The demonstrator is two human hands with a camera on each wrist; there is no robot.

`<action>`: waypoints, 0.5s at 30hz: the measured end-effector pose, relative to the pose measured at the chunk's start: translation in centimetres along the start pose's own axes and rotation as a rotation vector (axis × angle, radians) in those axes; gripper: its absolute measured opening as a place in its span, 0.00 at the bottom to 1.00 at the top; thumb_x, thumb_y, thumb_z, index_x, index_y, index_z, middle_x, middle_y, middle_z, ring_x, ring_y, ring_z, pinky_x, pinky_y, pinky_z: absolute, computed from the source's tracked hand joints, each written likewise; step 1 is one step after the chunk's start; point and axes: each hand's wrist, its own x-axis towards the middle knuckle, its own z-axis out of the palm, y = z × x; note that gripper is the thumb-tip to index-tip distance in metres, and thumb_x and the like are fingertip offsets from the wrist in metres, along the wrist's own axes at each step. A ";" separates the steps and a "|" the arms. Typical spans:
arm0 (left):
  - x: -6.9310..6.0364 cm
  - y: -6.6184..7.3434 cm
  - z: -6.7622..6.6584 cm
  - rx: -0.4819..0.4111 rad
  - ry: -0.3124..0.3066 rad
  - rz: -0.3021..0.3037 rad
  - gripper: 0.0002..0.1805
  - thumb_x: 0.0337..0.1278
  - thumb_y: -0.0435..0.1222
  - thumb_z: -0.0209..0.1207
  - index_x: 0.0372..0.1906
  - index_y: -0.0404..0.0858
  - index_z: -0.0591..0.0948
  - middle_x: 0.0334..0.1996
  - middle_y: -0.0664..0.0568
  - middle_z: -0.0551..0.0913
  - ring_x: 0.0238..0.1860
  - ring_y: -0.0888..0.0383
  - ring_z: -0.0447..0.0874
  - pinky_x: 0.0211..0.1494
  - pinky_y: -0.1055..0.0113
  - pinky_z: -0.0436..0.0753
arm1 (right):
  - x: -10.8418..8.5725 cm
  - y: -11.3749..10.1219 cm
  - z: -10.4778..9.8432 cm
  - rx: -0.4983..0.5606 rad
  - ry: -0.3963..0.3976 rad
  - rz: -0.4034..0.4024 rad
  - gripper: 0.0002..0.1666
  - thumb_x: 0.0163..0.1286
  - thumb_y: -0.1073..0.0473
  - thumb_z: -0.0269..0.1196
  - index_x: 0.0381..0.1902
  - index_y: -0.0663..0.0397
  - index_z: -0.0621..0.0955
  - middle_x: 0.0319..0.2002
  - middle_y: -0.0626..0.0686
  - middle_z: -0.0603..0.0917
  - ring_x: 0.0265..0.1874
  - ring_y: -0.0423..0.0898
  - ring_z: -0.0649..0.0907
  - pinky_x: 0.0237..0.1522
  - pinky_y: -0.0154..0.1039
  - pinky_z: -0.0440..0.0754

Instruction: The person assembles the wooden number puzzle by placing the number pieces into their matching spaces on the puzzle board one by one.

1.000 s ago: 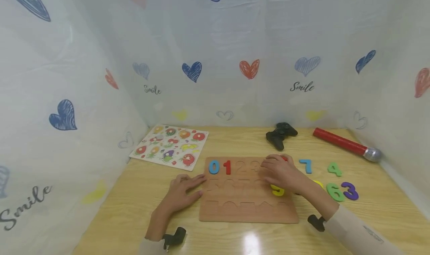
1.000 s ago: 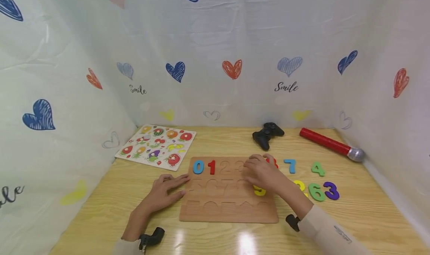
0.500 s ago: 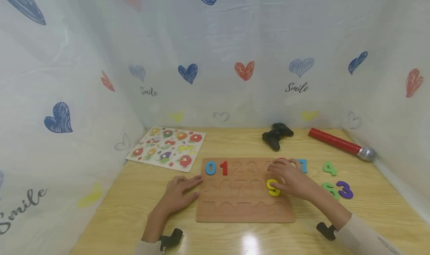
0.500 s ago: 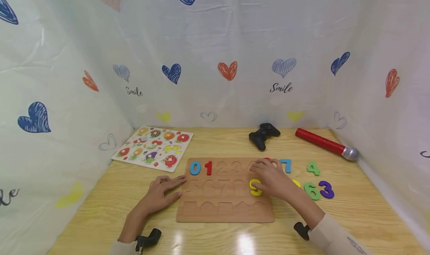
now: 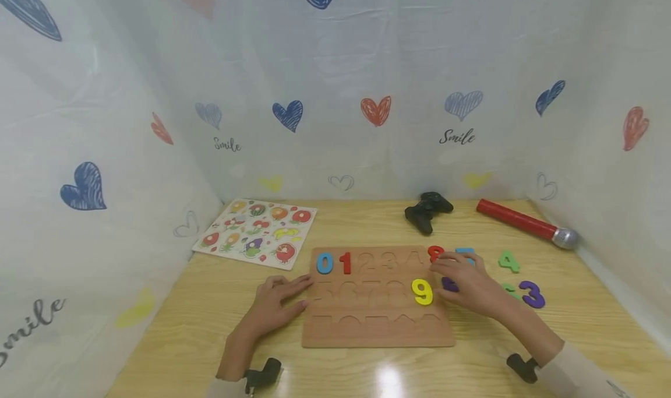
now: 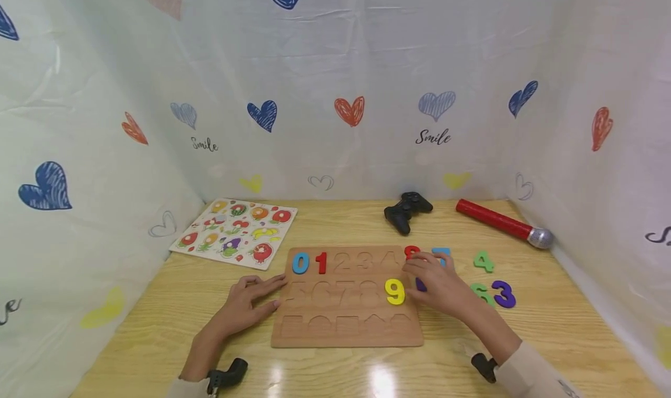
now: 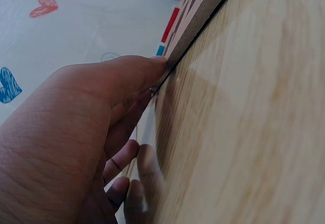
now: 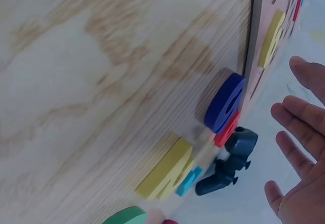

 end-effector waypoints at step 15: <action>0.0 -0.2 0.1 -0.007 0.004 0.000 0.26 0.65 0.54 0.61 0.67 0.58 0.78 0.69 0.65 0.72 0.58 0.53 0.63 0.56 0.45 0.59 | -1.7 1.3 -0.6 -0.035 -0.023 0.077 0.26 0.57 0.51 0.76 0.52 0.53 0.85 0.52 0.53 0.85 0.61 0.62 0.73 0.57 0.69 0.57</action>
